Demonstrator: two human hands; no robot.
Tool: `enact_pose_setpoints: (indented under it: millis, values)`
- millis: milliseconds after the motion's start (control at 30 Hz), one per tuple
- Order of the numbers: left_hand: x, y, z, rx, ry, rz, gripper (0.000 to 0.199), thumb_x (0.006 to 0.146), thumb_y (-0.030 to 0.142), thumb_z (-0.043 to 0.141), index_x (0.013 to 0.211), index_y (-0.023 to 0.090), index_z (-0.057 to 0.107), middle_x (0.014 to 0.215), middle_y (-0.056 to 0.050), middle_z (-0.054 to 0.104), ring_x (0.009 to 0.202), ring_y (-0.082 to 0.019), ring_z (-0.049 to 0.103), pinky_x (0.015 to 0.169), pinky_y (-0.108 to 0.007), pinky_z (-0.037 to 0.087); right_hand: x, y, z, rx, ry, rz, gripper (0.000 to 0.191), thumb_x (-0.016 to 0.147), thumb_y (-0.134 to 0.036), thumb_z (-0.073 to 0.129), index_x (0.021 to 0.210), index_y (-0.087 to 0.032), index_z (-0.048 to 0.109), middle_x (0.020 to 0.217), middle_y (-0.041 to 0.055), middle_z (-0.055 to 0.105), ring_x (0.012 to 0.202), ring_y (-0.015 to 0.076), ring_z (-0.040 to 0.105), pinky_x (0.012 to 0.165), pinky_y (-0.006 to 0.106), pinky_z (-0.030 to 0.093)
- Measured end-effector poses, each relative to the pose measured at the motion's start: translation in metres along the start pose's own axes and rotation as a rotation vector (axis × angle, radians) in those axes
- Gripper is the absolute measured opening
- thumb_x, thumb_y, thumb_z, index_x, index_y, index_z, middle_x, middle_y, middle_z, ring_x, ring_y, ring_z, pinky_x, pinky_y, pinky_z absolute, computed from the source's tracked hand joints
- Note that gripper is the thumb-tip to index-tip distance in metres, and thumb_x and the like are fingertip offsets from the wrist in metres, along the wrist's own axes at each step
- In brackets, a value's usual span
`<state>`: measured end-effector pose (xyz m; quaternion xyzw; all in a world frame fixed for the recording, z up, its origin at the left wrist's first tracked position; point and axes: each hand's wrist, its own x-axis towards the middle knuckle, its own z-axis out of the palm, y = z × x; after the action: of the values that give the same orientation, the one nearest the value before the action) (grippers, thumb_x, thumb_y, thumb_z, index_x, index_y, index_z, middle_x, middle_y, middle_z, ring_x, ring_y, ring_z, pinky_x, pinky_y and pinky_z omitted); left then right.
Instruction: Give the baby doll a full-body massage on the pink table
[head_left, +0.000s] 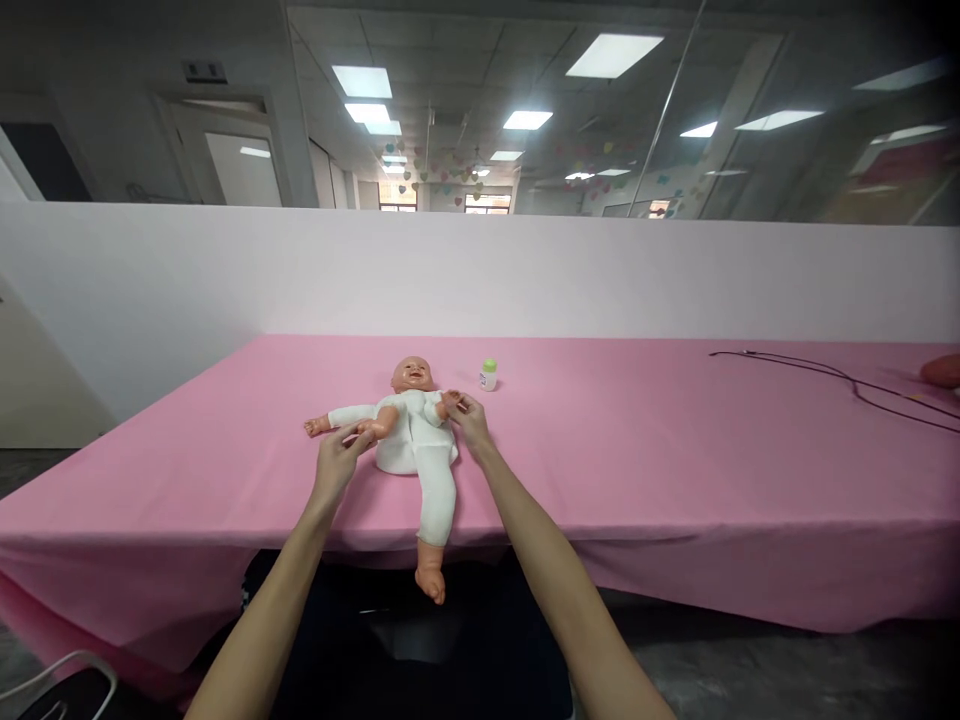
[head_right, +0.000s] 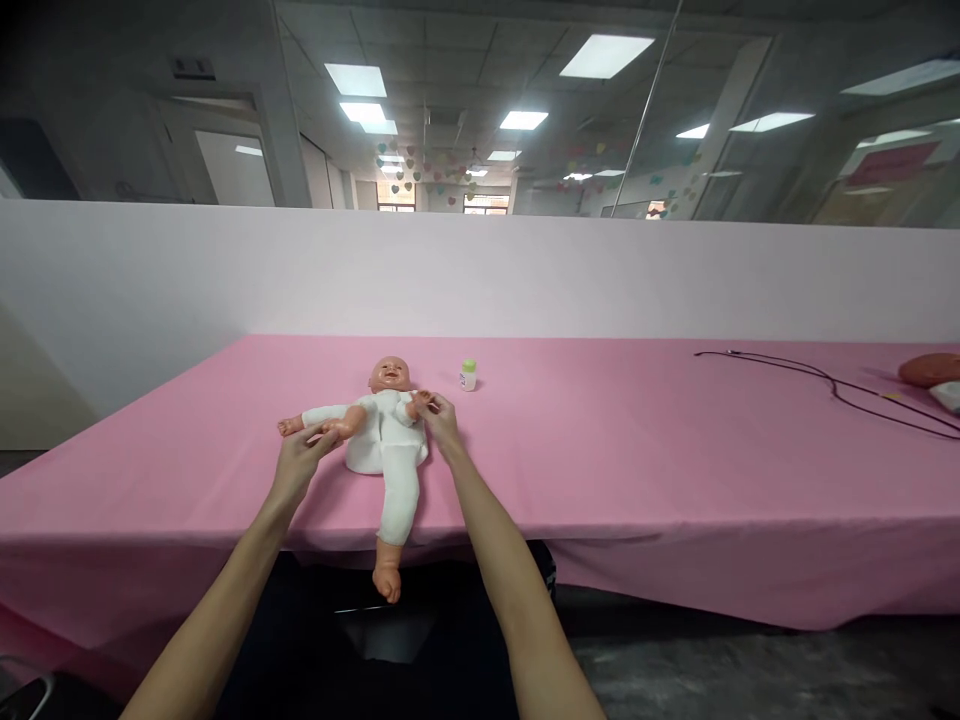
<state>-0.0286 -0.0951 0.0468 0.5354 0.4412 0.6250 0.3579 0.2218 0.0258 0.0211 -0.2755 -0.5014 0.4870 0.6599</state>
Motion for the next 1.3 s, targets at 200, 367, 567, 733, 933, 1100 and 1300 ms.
enact_pose_setpoints:
  millis: [200, 367, 567, 733, 933, 1100, 1300]
  values:
    - [0.01, 0.003, 0.009, 0.021, -0.018, 0.006, 0.044, 0.084, 0.053, 0.08, 0.104, 0.014, 0.083, 0.111, -0.014, 0.081, 0.112, -0.034, 0.074, 0.101, -0.044, 0.057, 0.002, 0.009, 0.003, -0.071, 0.056, -0.044, 0.041, 0.072, -0.055, 0.089, 0.083, -0.02, 0.071, 0.088, 0.0035, 0.073, 0.087, 0.0196, 0.067, 0.084, 0.031, 0.056]
    - [-0.074, -0.005, -0.031, 0.099, 0.14, -0.066, 0.052, 0.08, 0.056, 0.083, 0.112, 0.015, 0.081, 0.112, -0.011, 0.081, 0.1, -0.033, 0.078, 0.09, -0.041, 0.064, 0.014, 0.021, -0.016, -0.035, 0.515, -0.051, 0.042, 0.078, -0.062, 0.077, 0.078, -0.023, 0.061, 0.077, 0.0017, 0.069, 0.078, 0.0192, 0.066, 0.072, 0.03, 0.055]
    - [-0.135, -0.012, -0.072, 0.294, 0.05, -0.051, 0.045, 0.082, 0.056, 0.08, 0.106, 0.018, 0.084, 0.108, -0.009, 0.082, 0.104, -0.034, 0.077, 0.089, -0.038, 0.063, 0.024, 0.023, -0.032, 0.07, 0.72, -0.023, 0.043, 0.081, -0.065, 0.069, 0.075, -0.026, 0.054, 0.072, -0.0008, 0.065, 0.073, 0.0179, 0.065, 0.07, 0.03, 0.057]
    - [-0.091, -0.004, -0.045, 0.256, 0.138, 0.017, 0.042, 0.083, 0.053, 0.079, 0.106, 0.019, 0.083, 0.112, -0.01, 0.08, 0.111, -0.033, 0.074, 0.097, -0.04, 0.06, 0.02, 0.009, -0.016, 0.203, 0.421, -0.069, 0.045, 0.073, -0.059, 0.087, 0.082, -0.024, 0.061, 0.079, -0.0002, 0.067, 0.077, 0.0164, 0.067, 0.08, 0.031, 0.06]
    - [-0.009, -0.012, 0.014, 0.022, 0.091, -0.005, 0.05, 0.082, 0.053, 0.079, 0.111, 0.012, 0.081, 0.115, -0.015, 0.08, 0.106, -0.033, 0.076, 0.094, -0.046, 0.062, -0.001, 0.005, 0.002, -0.074, -0.112, 0.001, 0.035, 0.071, -0.046, 0.093, 0.089, -0.021, 0.076, 0.091, 0.0036, 0.074, 0.087, 0.0193, 0.067, 0.082, 0.031, 0.057]
    - [-0.008, -0.012, 0.017, 0.027, 0.089, -0.003, 0.05, 0.082, 0.053, 0.079, 0.111, 0.012, 0.081, 0.114, -0.016, 0.081, 0.106, -0.033, 0.077, 0.094, -0.045, 0.063, 0.0, 0.006, 0.001, -0.072, -0.052, -0.004, 0.04, 0.071, -0.049, 0.092, 0.094, -0.021, 0.076, 0.096, 0.0045, 0.075, 0.091, 0.0204, 0.068, 0.086, 0.033, 0.056]
    - [-0.099, -0.011, -0.048, 0.241, 0.128, -0.044, 0.047, 0.079, 0.056, 0.081, 0.105, 0.018, 0.084, 0.112, -0.011, 0.081, 0.107, -0.034, 0.077, 0.089, -0.039, 0.064, 0.014, 0.012, -0.015, 0.043, 0.458, 0.005, 0.044, 0.078, -0.064, 0.078, 0.076, -0.024, 0.059, 0.075, 0.0004, 0.068, 0.075, 0.0185, 0.065, 0.072, 0.03, 0.055]
